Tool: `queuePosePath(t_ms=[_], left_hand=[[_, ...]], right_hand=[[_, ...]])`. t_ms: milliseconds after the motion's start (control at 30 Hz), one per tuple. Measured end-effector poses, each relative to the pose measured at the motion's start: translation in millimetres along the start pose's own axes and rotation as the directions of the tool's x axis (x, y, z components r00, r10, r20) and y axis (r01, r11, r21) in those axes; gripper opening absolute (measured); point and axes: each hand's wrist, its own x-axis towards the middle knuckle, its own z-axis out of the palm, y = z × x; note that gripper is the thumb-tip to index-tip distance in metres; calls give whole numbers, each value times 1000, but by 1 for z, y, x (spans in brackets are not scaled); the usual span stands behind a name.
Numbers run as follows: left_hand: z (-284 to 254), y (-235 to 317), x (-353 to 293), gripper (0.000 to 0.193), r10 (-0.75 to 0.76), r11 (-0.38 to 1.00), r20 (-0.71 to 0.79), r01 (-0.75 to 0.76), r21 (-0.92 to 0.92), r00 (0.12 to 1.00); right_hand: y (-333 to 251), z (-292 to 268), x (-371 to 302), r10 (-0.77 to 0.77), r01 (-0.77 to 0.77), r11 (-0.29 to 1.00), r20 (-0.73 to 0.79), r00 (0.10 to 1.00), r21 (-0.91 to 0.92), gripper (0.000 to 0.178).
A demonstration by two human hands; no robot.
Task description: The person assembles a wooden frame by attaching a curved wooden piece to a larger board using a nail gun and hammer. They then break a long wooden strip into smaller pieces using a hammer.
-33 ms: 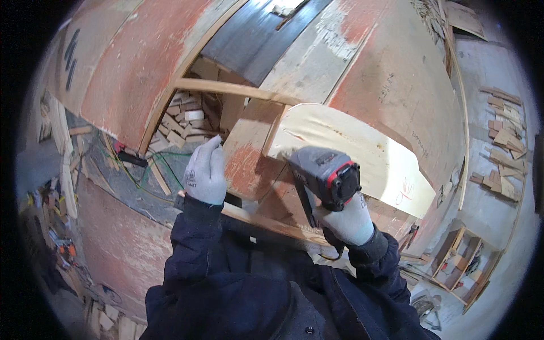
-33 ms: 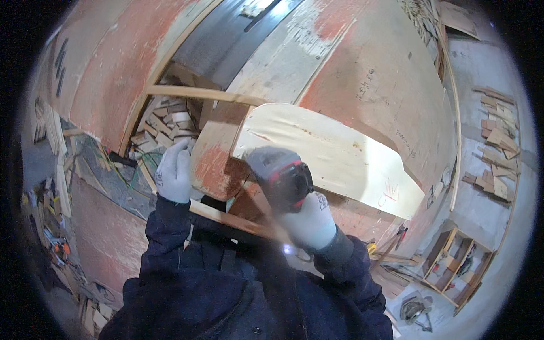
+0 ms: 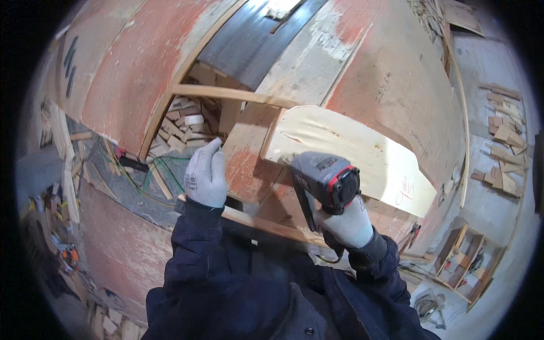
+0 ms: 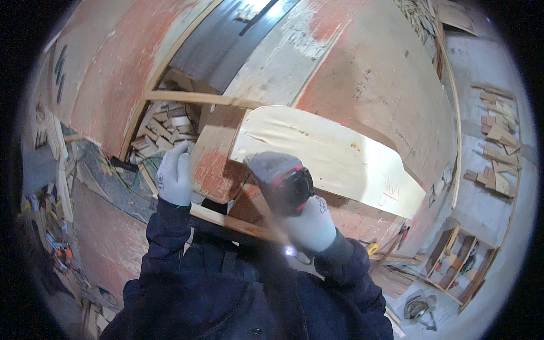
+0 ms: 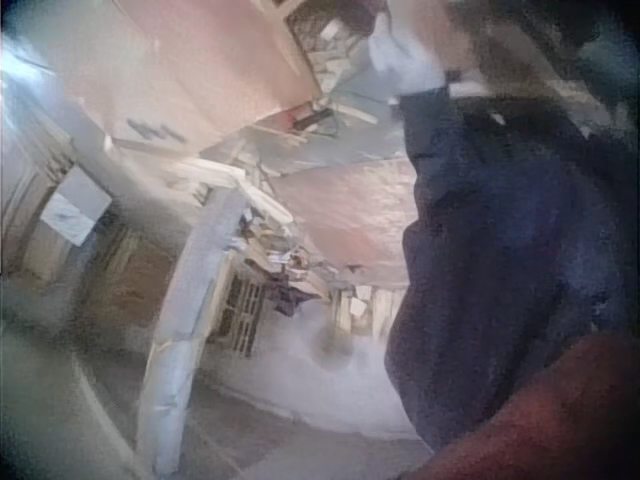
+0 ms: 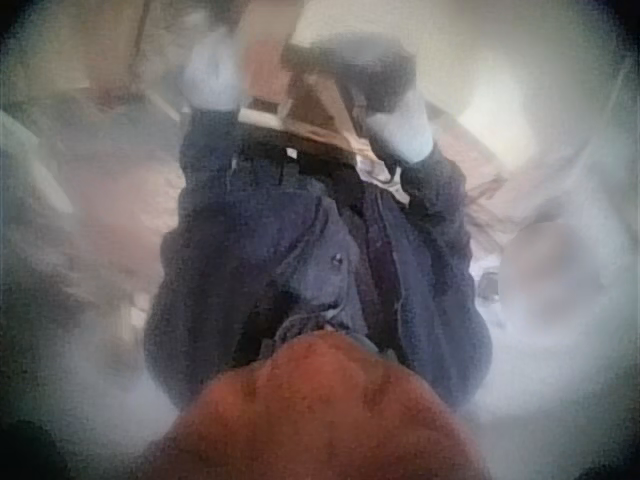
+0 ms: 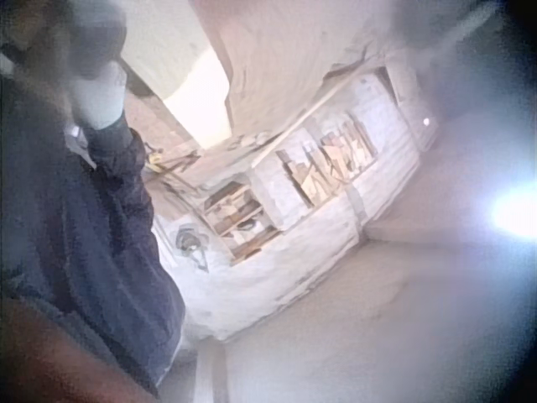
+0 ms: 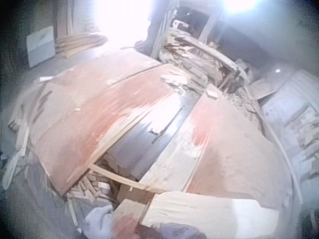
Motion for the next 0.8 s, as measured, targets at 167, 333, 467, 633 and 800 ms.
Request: queuePosePath(t_ms=[167,333,467,633,800], left_hand=[[60,64,48,30,440,897,76,-442,3,895],[160,110,84,22,525,787,349,-599,148,776],[170,109,69,16,503,794,297,-570,213,812],[152,104,34,14,437,826,298,-510,241,849],[159,105,27,13,413,804,316,-505,314,854]], right_hand=[[27,-12,-35,172,-155,969,-74,982,193,27],[81,-40,-68,349,-316,898,-58,936,307,25],[130,-70,-102,372,-306,892,-156,915,332,25],[201,-98,-133,479,-305,772,-194,856,558,25],[251,-121,-141,502,-356,812,-242,830,463,32]])
